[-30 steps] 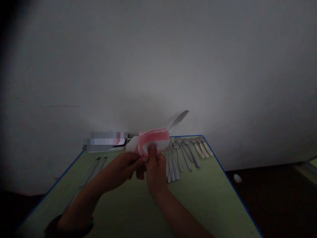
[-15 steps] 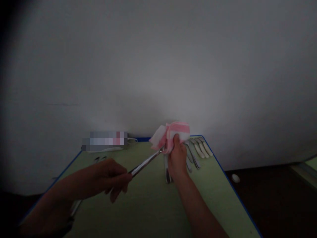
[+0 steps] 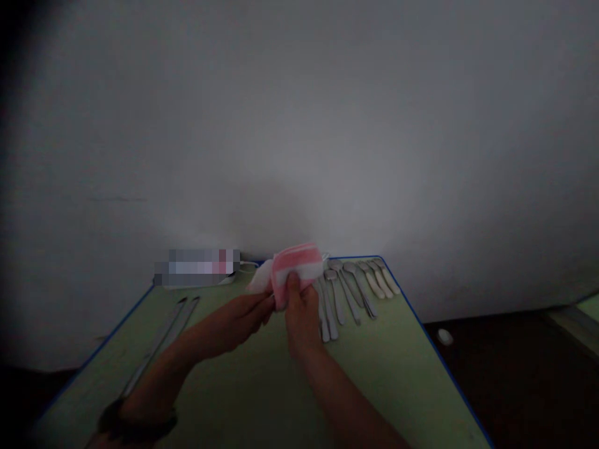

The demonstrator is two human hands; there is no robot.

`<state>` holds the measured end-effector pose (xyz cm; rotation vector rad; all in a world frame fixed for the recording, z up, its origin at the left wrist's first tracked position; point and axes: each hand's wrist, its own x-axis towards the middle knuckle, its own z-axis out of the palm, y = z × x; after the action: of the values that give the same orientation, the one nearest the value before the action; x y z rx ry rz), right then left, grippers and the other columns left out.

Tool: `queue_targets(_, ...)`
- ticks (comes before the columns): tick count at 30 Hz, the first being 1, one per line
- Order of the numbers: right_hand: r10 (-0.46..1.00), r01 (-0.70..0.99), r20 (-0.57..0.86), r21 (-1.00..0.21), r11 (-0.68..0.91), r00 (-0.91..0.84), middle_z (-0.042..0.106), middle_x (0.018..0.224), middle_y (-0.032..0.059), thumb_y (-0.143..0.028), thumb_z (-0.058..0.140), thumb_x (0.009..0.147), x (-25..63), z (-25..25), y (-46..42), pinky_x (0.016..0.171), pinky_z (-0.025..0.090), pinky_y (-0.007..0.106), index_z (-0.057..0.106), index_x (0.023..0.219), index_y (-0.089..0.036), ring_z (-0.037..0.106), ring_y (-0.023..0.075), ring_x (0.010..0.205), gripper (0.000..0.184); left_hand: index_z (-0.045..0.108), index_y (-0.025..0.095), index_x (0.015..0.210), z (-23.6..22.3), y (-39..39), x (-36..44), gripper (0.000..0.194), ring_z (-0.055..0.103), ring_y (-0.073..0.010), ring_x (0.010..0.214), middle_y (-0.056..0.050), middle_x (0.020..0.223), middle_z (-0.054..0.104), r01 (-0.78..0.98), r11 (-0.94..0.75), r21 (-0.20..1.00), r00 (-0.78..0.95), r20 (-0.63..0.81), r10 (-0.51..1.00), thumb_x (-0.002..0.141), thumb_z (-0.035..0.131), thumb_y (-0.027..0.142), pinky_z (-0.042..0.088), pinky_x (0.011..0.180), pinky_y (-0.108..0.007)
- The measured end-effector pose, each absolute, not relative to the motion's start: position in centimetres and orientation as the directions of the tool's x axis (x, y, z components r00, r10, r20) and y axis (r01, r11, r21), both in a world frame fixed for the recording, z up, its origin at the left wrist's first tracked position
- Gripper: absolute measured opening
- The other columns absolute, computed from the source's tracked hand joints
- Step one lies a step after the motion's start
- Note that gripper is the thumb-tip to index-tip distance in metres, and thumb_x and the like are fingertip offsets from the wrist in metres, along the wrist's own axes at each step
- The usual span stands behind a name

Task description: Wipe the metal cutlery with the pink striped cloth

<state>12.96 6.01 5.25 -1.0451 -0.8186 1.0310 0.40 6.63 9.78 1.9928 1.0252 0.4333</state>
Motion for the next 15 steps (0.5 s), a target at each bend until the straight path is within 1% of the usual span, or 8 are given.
queue_targets(2,0.939,-0.253,0.052,-0.957,0.144,0.339,0.053,0.056,-0.0009,-0.059,0.050,0.080,13.5,4.9,6.4,0.048,0.033,0.023,0.058,0.069,-0.016,0.045,0.0113,0.052,0.045,0.051,0.018,0.075,8.4,6.3,1.1,0.039,0.044,-0.0104,0.054,0.003,0.063,0.047,0.448,-0.232,0.863,0.581,-0.083,0.810,0.093,0.028,0.045,0.038,0.050,-0.021)
queue_targets(4,0.938,-0.226,0.021,-0.969,0.105,0.347,0.051,0.054,-0.0017,-0.061,0.049,0.079,13.7,4.0,6.7,0.046,0.031,0.023,0.057,0.068,-0.016,0.043,0.0109,0.049,0.047,0.049,0.019,0.080,6.6,5.6,1.6,0.040,0.037,-0.0087,0.044,0.007,0.056,0.040,0.374,-0.043,0.927,0.541,-0.180,0.821,0.092,0.026,0.050,0.033,0.042,-0.020)
queue_targets(6,0.946,-0.210,-0.026,-0.977,0.044,0.322,0.049,0.051,-0.0028,-0.064,0.048,0.078,13.4,2.7,6.9,0.045,0.029,0.024,0.057,0.067,-0.016,0.041,0.0107,0.047,0.050,0.048,0.019,0.083,4.5,4.4,1.5,0.041,0.035,-0.0088,0.038,0.009,0.051,0.036,0.382,0.016,0.924,0.535,-0.235,0.812,0.092,0.024,0.052,0.031,0.037,-0.020)
queue_targets(8,0.962,-0.206,-0.063,-0.978,-0.007,0.266,0.049,0.050,-0.0026,-0.065,0.048,0.077,12.9,1.1,6.9,0.047,0.031,0.025,0.058,0.067,-0.016,0.044,0.0121,0.049,0.051,0.050,0.018,0.084,2.7,3.0,0.9,0.040,0.039,-0.0093,0.037,0.007,0.050,0.042,0.388,0.048,0.920,0.522,-0.263,0.812,0.091,0.029,0.051,0.035,0.039,-0.020)
queue_targets(10,0.972,-0.198,-0.077,-0.980,-0.032,0.224,0.052,0.053,-0.0013,-0.065,0.050,0.076,12.4,-0.4,6.9,0.052,0.035,0.026,0.060,0.067,-0.016,0.048,0.0141,0.054,0.051,0.052,0.017,0.097,1.5,1.8,0.1,0.039,0.044,-0.0111,0.040,0.004,0.057,0.052,0.390,0.042,0.920,0.458,-0.233,0.858,0.092,0.029,0.048,0.041,0.043,-0.023)
queue_targets(12,0.973,-0.165,-0.066,-0.986,-0.030,0.221,0.055,0.055,-0.0004,-0.063,0.053,0.076,12.2,-1.4,7.0,0.057,0.038,0.027,0.061,0.065,-0.017,0.050,0.0150,0.058,0.048,0.052,0.017,0.112,0.8,1.0,-0.5,0.034,0.060,-0.0170,0.068,-0.005,0.083,0.065,0.407,-0.059,0.912,0.378,-0.109,0.920,0.092,0.037,0.040,0.050,0.067,-0.030)
queue_targets(14,0.972,-0.141,-0.041,-0.990,-0.008,0.233,0.056,0.057,-0.0004,-0.060,0.056,0.076,12.3,-1.9,7.3,0.060,0.039,0.027,0.061,0.063,-0.018,0.050,0.0149,0.059,0.044,0.048,0.018,0.125,0.6,0.7,-0.7,0.038,0.057,-0.0226,0.102,-0.011,0.113,0.063,0.409,-0.150,0.900,0.326,0.009,0.945,0.090,0.042,0.032,0.043,0.092,-0.036)
queue_targets(15,0.972,-0.145,-0.034,-0.989,0.000,0.232,0.057,0.058,-0.0004,-0.058,0.057,0.076,12.3,-2.0,7.5,0.061,0.039,0.027,0.061,0.063,-0.018,0.050,0.0148,0.060,0.043,0.045,0.018,0.130,0.6,0.7,-0.7,0.042,0.054,-0.0237,0.111,-0.011,0.122,0.059,0.402,-0.160,0.901,0.319,0.026,0.947,0.091,0.042,0.031,0.039,0.098,-0.038)
